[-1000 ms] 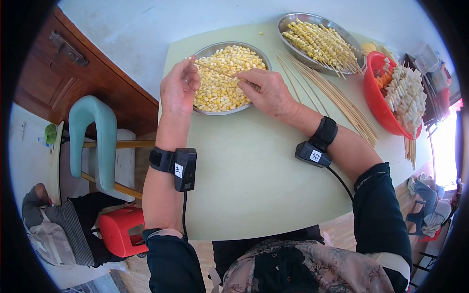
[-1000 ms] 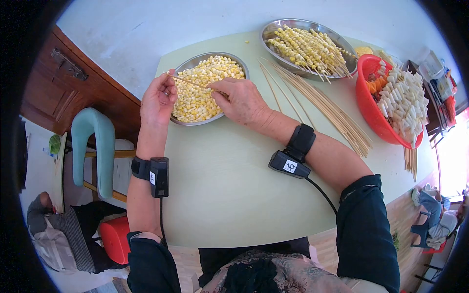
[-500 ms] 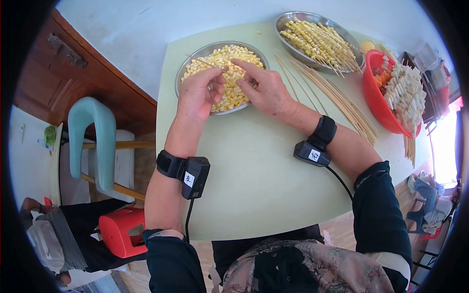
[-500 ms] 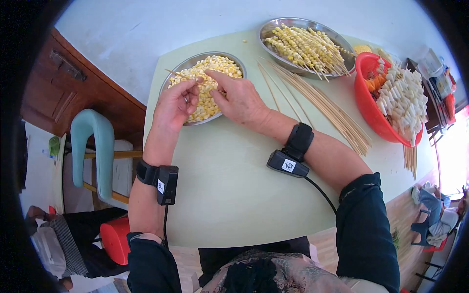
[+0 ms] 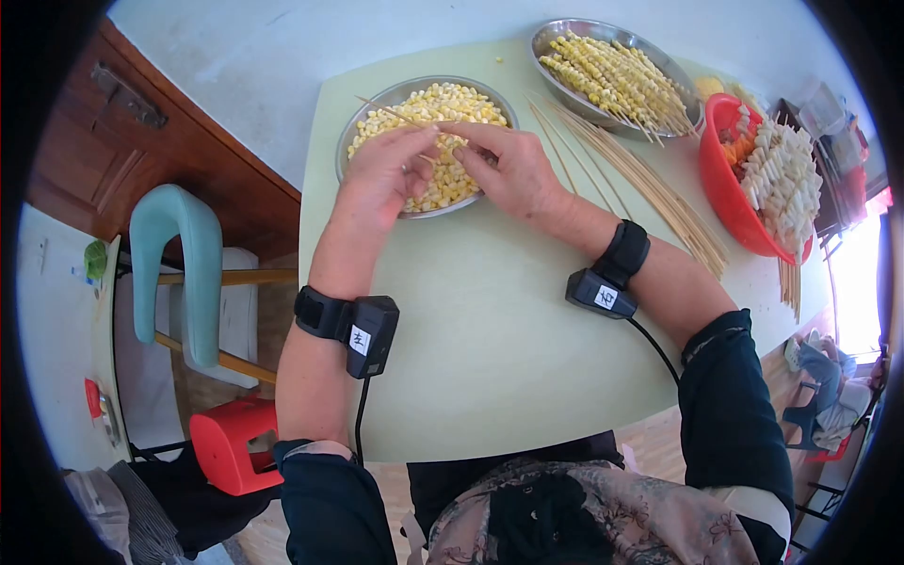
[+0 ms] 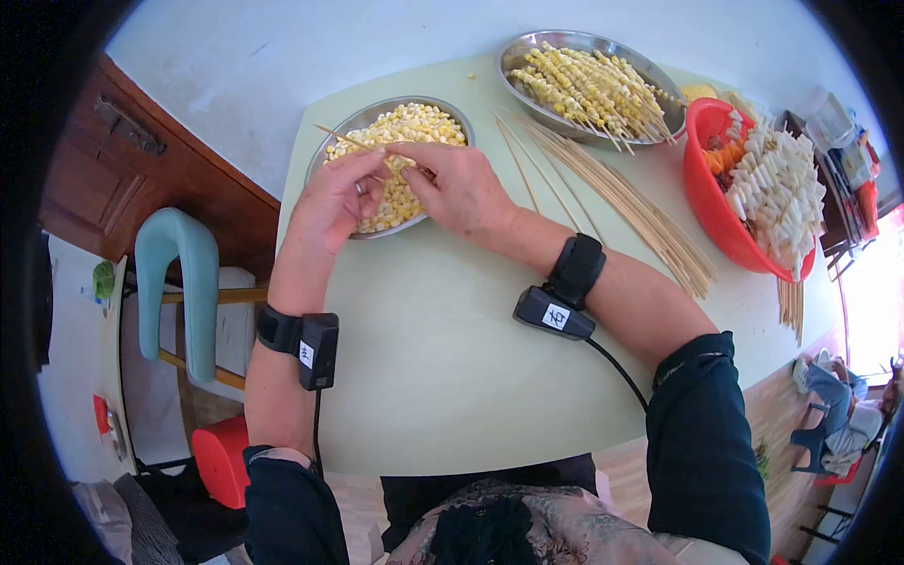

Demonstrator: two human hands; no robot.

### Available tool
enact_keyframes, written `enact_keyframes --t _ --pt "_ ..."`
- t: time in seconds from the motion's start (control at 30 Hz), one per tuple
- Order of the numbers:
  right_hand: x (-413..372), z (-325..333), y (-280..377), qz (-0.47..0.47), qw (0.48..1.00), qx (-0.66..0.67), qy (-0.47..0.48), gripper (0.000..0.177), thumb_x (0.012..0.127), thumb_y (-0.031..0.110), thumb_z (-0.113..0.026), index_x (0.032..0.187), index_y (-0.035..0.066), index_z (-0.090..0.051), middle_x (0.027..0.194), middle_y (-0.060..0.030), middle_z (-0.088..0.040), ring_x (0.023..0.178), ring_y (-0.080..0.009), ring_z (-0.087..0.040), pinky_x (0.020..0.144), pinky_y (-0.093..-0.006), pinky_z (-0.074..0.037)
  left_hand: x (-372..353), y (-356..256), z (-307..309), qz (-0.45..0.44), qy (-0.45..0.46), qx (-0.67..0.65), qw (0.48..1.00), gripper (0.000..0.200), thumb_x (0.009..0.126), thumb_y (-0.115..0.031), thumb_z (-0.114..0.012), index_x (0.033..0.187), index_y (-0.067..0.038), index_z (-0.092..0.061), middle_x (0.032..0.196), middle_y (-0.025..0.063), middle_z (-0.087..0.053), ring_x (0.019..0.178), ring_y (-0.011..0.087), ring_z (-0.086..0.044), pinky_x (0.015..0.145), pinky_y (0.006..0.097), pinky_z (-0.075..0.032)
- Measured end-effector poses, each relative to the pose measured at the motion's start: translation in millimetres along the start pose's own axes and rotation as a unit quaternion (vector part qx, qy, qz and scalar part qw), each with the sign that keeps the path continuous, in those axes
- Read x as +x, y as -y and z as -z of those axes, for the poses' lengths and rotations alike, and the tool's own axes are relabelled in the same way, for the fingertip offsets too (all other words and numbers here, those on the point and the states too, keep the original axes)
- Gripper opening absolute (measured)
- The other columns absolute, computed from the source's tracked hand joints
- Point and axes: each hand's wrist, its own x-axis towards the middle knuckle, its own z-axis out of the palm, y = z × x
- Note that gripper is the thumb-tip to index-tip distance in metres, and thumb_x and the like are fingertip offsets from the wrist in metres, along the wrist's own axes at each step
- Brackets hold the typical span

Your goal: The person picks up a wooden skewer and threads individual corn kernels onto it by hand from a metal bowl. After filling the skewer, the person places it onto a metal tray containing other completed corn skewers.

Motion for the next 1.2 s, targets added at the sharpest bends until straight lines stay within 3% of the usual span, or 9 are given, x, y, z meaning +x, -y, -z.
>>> enact_keyframes --t 0.23,0.43,0.57,0.63,0.67,0.77,0.83,0.97,1.2 --pt "0.3 1.7 1.7 0.002 1.0 -0.005 0.002 0.025 0.08 0.01 -0.057 0.105 0.006 -0.063 0.074 -0.0172 -0.062 0.061 -0.0274 -0.06 0.058 -0.034 -0.049 12.9 -1.7 24.1 -0.068 -0.03 -0.125 0.989 0.046 0.074 0.011 -0.039 0.12 0.007 -0.037 0.108 0.0173 -0.048 0.099 0.0259 -0.052 0.092 0.0335 -0.043" --pt "-0.3 0.1 0.3 0.0 1.0 -0.003 0.003 0.025 0.08 0.01 -0.057 0.104 0.006 -0.063 0.075 -0.0176 -0.062 0.062 -0.0276 -0.06 0.058 -0.0342 -0.049 10.3 -4.9 21.1 -0.082 -0.028 -0.173 0.981 0.045 0.076 0.015 -0.037 0.12 0.009 -0.037 0.117 0.0217 -0.044 0.111 0.0321 -0.048 0.105 0.0415 -0.036" --pt "-0.3 -0.3 0.9 -0.004 1.0 -0.006 0.006 0.025 0.08 0.01 -0.058 0.104 0.006 -0.063 0.075 -0.0176 -0.062 0.062 -0.0279 -0.06 0.058 -0.0345 -0.049 9.2 -7.0 24.6 -0.129 -0.024 -0.098 0.986 0.037 0.081 0.01 -0.043 0.117 0.007 -0.044 0.114 0.0195 -0.051 0.105 0.0303 -0.053 0.098 0.038 -0.043" --pt "-0.3 -1.3 -1.1 0.011 1.0 -0.009 -0.003 0.024 0.081 0.011 -0.058 0.104 0.006 -0.063 0.075 -0.0179 -0.062 0.061 -0.0287 -0.061 0.058 -0.035 -0.049 4.5 -11.0 21.1 -0.201 -0.121 0.149 0.96 0.024 0.083 0.0 -0.054 0.107 0.003 -0.056 0.105 0.0146 -0.059 0.099 0.0256 -0.057 0.086 0.0323 -0.048" --pt "-0.9 -1.0 -0.7 0.01 1.0 -0.009 -0.002 0.024 0.081 0.011 -0.058 0.104 0.006 -0.063 0.075 -0.0179 -0.062 0.061 -0.0287 -0.061 0.058 -0.035 -0.049 4.6 -10.8 22.2 -0.201 -0.122 0.149 0.961 0.024 0.083 0.0 -0.054 0.107 0.003 -0.056 0.105 0.0146 -0.059 0.099 0.0256 -0.057 0.086 0.0323 -0.048" --pt "-1.1 -1.9 0.9 0.002 1.0 0.002 0.004 0.025 0.081 0.01 -0.057 0.104 0.005 -0.063 0.073 -0.0173 -0.062 0.058 -0.0268 -0.059 0.057 -0.0342 -0.048 7.4 -9.6 30.4 -0.167 -0.191 0.379 0.89 0.022 0.079 -0.013 -0.065 0.096 0.001 -0.063 0.098 0.0132 -0.062 0.093 0.0232 -0.059 0.077 0.03 -0.048" --pt "-2.2 -3.9 -4.0 -0.026 1.0 0.008 0.005 0.026 0.081 0.009 -0.056 0.106 0.005 -0.062 0.071 -0.0163 -0.061 0.054 -0.0218 -0.056 0.055 -0.0321 -0.047 10.8 1.7 35.4 -0.297 -0.131 0.596 0.734 0.033 0.072 -0.022 -0.072 0.094 0.002 -0.065 0.096 0.0176 -0.062 0.091 0.0261 -0.058 0.077 0.0339 -0.046" --pt "-3.2 -7.1 -19.4 -0.077 0.996 0.05 0.015 0.029 0.083 0.008 -0.057 0.111 0.008 -0.062 0.062 -0.0029 -0.054 0.054 -0.0066 -0.046 0.052 -0.0238 -0.041 2.2 16.0 39.9 -0.314 -0.108 0.615 0.715 0.035 0.068 -0.02 -0.07 0.096 -0.001 -0.064 0.087 0.02 -0.059 0.089 0.0329 -0.055 0.081 0.0412 -0.043" --pt "-0.1 -6.7 -19.9 -0.05 0.996 0.075 0.026 0.03 0.086 0.007 -0.057 0.116 0.009 -0.06 0.064 0.0042 -0.046 0.06 -0.0033 -0.042 0.054 -0.0185 -0.037 21.5 27.4 19.3 -0.367 -0.105 0.542 0.748 0.019 0.068 -0.01 -0.065 0.086 -0.004 -0.067 0.078 0.0177 -0.061 0.081 0.0321 -0.058 0.075 0.0386 -0.047"
